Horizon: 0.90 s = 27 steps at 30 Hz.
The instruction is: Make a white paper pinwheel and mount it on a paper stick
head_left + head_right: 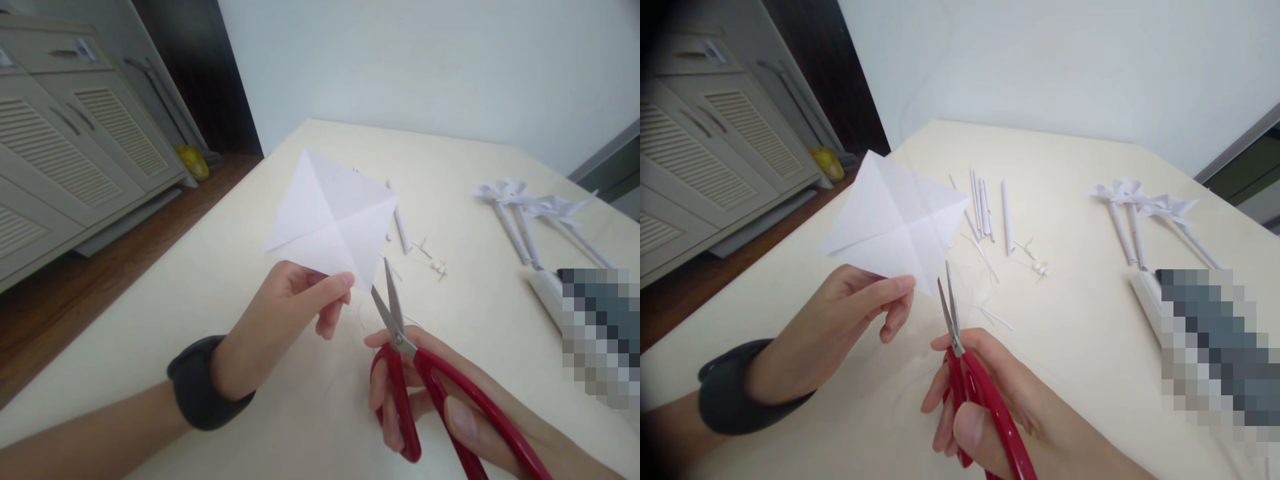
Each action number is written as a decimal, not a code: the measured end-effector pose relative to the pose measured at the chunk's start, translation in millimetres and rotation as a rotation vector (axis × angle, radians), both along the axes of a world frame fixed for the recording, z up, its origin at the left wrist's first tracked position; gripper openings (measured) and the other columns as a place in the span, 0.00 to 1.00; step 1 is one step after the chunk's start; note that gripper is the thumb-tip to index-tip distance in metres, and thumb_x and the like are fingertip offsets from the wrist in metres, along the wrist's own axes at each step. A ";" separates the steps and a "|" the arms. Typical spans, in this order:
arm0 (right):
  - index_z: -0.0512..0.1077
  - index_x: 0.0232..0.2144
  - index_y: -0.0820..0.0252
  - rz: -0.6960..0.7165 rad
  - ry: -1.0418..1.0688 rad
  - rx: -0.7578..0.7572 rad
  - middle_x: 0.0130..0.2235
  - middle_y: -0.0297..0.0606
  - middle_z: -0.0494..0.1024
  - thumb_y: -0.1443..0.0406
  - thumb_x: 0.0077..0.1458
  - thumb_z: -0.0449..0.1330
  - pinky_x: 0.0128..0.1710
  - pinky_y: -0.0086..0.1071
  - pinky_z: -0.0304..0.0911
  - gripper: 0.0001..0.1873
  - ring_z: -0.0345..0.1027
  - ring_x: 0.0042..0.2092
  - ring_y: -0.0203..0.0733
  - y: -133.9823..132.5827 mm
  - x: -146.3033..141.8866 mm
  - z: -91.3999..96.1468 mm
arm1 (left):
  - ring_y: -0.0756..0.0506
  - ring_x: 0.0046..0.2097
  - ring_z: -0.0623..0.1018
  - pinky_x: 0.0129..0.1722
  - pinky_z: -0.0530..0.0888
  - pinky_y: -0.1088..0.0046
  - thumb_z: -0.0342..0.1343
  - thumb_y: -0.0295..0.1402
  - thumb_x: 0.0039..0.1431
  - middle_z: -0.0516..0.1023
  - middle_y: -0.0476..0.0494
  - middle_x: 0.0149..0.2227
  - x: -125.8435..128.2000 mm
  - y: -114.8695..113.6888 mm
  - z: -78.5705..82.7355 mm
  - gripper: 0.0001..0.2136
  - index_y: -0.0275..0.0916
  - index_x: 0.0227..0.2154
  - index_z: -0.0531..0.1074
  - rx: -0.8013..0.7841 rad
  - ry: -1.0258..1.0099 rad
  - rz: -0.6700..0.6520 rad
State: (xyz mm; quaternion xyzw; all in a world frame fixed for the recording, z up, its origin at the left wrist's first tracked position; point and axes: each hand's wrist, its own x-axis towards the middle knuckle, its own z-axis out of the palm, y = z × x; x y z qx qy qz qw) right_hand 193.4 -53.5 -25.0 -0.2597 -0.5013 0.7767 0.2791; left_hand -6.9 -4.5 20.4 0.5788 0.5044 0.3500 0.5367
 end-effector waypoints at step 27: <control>0.56 0.52 0.55 0.089 -0.210 -0.055 0.44 0.43 0.66 0.50 0.54 0.53 0.37 0.35 0.59 0.27 0.64 0.36 0.37 -2.8 6.2 40.0 | 0.53 0.21 0.68 0.26 0.65 0.77 0.48 0.33 0.58 0.67 0.52 0.15 4.6 -8.2 -2.0 0.17 0.35 0.16 0.69 -0.152 -0.053 -0.154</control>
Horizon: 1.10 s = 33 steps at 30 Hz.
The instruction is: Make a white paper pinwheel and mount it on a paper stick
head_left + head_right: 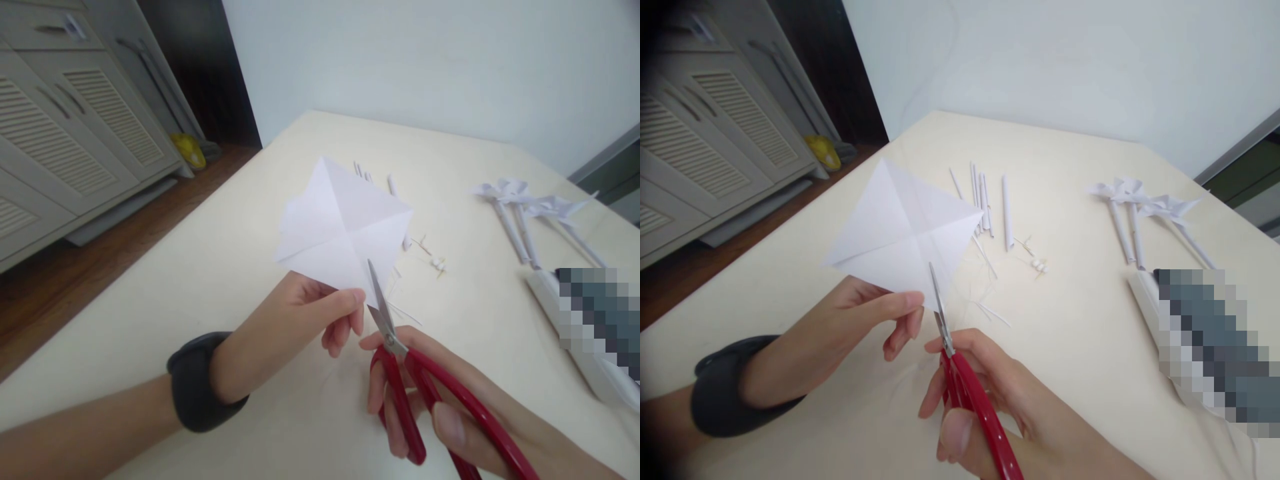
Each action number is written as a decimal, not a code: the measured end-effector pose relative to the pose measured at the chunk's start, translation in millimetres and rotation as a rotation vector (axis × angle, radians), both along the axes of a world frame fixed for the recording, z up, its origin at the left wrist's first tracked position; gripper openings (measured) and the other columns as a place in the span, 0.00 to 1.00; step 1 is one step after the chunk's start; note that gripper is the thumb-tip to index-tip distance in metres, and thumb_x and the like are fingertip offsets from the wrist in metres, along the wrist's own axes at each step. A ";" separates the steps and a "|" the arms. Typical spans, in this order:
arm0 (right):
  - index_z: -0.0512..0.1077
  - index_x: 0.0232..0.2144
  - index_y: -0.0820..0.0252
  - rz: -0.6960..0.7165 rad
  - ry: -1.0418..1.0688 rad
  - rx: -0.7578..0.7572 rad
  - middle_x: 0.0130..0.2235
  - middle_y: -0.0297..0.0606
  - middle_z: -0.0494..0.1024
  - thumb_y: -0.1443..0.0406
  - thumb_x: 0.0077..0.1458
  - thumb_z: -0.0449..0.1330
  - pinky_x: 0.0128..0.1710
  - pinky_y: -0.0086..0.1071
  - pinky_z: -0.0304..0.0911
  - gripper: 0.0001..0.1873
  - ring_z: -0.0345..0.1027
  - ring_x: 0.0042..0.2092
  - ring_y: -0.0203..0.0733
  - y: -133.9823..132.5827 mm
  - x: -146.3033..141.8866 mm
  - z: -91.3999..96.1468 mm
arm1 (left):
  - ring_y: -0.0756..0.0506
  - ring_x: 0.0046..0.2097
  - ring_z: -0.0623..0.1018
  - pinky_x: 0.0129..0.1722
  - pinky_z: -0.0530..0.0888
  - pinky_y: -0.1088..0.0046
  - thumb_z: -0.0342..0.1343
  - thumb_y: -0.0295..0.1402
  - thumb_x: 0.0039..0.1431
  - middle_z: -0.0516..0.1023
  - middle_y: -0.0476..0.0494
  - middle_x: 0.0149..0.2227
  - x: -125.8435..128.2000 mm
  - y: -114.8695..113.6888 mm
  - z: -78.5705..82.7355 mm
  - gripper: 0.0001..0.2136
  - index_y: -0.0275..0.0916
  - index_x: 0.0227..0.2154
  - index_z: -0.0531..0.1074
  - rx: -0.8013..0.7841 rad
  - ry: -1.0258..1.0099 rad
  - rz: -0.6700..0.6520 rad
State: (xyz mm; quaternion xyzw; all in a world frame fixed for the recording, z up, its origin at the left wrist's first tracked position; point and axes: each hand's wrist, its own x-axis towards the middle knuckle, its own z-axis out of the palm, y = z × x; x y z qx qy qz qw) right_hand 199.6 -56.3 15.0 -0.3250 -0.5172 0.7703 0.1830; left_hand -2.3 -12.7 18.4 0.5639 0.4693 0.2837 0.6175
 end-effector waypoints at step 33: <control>0.59 0.46 0.57 -0.087 0.048 0.001 0.36 0.40 0.68 0.50 0.56 0.49 0.31 0.35 0.60 0.21 0.62 0.27 0.34 1.2 -5.1 -11.6 | 0.52 0.24 0.68 0.29 0.65 0.77 0.47 0.35 0.57 0.67 0.53 0.17 -1.6 -1.5 -2.8 0.15 0.37 0.17 0.68 -0.091 0.013 -0.062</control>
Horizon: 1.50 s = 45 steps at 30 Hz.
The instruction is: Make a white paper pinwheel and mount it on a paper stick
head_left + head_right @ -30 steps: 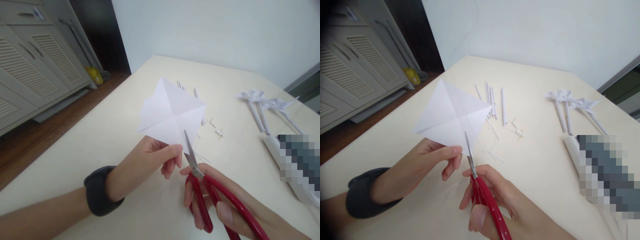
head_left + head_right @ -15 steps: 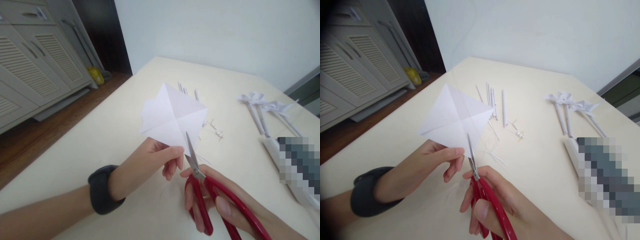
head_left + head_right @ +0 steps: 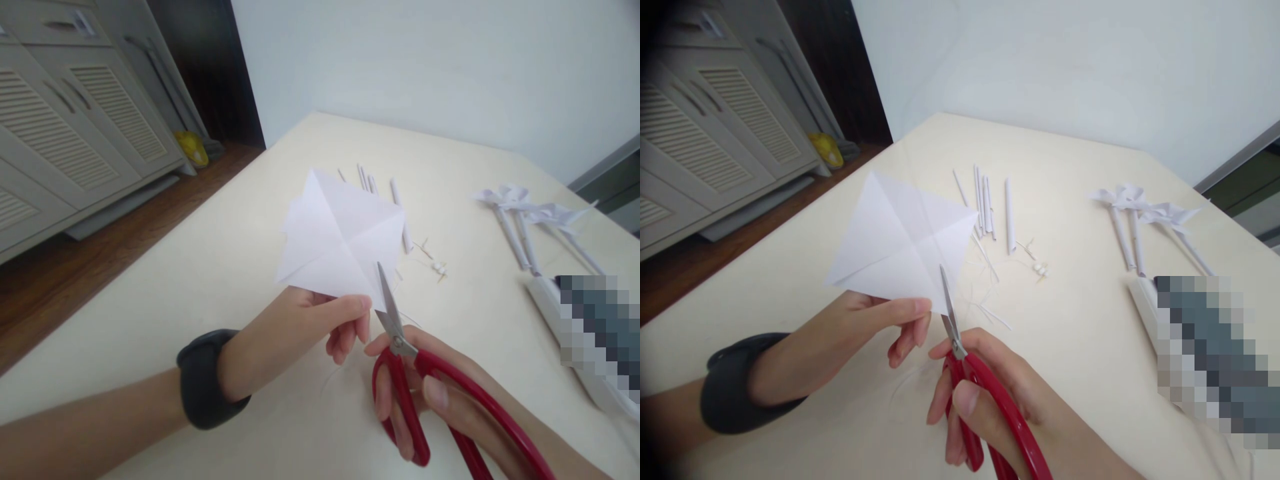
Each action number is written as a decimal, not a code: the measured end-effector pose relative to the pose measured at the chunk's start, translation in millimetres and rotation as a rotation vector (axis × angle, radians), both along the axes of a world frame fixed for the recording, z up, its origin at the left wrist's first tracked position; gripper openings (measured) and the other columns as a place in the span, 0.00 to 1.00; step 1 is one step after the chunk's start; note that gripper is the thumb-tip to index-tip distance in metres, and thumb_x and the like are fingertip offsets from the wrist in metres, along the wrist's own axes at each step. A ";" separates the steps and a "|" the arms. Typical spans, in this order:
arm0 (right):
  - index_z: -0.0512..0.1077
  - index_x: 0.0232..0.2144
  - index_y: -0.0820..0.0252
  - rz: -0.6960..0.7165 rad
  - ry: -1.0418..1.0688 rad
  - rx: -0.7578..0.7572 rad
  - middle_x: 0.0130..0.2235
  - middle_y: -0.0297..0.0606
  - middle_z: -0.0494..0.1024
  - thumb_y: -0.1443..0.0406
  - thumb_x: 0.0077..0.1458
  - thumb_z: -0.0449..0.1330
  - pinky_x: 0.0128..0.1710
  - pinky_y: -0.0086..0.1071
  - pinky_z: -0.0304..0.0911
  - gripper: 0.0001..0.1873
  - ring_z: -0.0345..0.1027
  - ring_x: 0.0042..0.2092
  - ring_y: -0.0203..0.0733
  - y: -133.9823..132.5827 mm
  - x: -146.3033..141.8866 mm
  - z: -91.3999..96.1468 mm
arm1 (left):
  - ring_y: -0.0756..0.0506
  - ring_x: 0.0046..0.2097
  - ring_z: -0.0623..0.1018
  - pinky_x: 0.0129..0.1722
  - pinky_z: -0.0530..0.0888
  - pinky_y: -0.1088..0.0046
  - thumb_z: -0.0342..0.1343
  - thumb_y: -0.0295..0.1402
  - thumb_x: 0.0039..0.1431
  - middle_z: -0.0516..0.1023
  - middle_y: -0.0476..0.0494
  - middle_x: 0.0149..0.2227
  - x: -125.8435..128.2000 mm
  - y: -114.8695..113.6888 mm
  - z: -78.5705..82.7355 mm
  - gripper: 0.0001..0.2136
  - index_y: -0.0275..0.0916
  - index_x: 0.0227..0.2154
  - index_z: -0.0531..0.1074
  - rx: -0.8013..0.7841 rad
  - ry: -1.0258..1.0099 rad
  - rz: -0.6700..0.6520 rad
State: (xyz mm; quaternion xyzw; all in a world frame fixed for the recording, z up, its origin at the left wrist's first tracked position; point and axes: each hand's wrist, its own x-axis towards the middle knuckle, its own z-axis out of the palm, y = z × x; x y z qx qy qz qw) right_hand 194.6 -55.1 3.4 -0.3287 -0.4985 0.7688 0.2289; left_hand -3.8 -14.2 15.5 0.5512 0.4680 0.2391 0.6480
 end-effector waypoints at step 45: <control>0.62 0.40 0.61 0.004 -0.021 0.095 0.34 0.40 0.67 0.49 0.58 0.42 0.31 0.34 0.59 0.23 0.59 0.27 0.33 -1.9 1.1 6.2 | 0.56 0.20 0.66 0.22 0.64 0.83 0.49 0.33 0.58 0.65 0.53 0.15 -0.9 3.3 -2.3 0.15 0.35 0.17 0.69 0.065 -0.112 -0.056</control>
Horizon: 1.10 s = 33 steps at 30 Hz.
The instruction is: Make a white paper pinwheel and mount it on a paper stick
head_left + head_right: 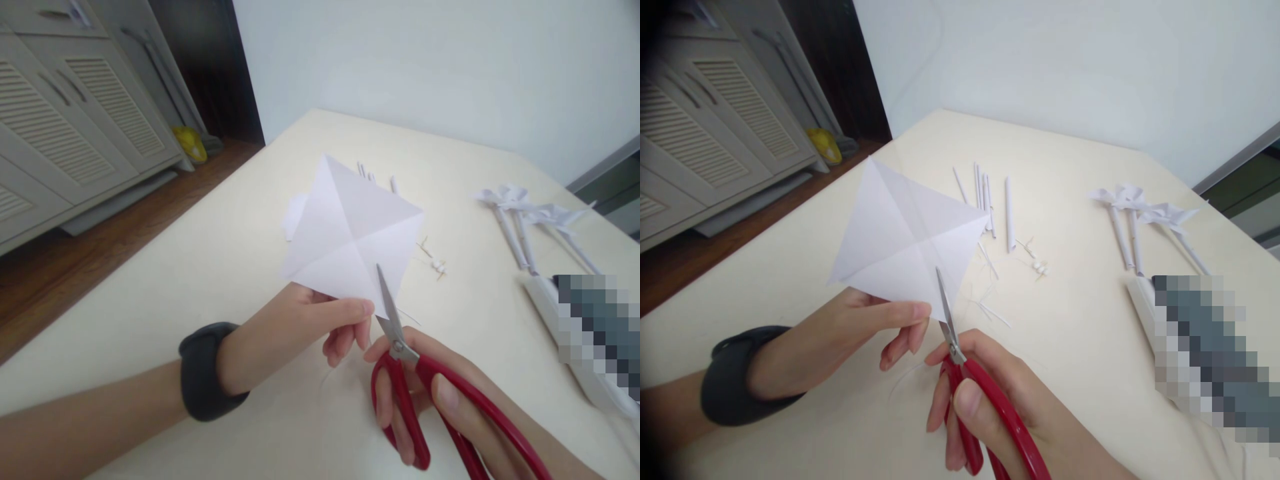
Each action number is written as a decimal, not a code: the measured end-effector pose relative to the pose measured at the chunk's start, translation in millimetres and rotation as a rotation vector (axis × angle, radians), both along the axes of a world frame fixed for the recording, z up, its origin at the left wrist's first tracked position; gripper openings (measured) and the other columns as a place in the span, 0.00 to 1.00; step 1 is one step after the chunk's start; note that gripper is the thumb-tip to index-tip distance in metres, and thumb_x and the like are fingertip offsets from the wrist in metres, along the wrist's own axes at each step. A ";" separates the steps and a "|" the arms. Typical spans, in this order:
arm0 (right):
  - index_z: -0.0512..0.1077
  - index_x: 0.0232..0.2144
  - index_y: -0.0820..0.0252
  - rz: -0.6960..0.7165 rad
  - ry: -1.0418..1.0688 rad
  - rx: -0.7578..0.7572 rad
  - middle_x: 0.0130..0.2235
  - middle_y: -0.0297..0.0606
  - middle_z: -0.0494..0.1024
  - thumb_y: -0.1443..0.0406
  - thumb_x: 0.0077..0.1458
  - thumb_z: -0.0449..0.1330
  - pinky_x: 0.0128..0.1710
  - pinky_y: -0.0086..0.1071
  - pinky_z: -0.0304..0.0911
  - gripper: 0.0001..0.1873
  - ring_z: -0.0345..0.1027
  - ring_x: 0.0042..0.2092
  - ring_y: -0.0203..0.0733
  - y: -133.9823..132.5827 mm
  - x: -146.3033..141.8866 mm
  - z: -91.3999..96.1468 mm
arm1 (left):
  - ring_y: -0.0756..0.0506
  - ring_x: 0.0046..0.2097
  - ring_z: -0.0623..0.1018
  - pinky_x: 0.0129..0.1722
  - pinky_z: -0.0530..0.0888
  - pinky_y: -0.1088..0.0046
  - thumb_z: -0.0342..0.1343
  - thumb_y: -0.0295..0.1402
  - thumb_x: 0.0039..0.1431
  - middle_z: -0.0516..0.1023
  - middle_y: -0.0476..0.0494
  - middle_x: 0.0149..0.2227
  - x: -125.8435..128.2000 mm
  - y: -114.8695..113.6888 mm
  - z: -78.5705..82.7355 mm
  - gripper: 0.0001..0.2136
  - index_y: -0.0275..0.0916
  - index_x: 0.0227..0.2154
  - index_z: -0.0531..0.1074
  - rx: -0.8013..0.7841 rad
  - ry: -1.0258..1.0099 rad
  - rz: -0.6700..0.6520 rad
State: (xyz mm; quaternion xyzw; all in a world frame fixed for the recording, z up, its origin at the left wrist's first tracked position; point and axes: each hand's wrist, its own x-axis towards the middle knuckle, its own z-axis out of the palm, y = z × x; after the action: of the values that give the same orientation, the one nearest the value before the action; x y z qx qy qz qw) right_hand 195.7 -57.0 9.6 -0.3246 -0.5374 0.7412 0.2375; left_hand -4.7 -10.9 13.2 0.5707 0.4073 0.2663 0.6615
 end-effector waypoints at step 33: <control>0.59 0.44 0.60 0.036 -0.029 0.075 0.36 0.42 0.67 0.52 0.60 0.42 0.31 0.35 0.60 0.20 0.61 0.29 0.36 1.3 -3.3 6.0 | 0.55 0.20 0.66 0.23 0.64 0.80 0.50 0.36 0.58 0.65 0.52 0.15 1.9 -2.6 0.8 0.15 0.35 0.19 0.71 -0.053 -0.034 -0.033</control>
State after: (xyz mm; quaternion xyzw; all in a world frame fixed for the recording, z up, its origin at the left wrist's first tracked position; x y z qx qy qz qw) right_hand 192.4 -55.6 15.6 -0.3163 -0.5739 0.7200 0.2284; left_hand -2.8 -13.5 14.1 0.5550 0.3933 0.2540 0.6876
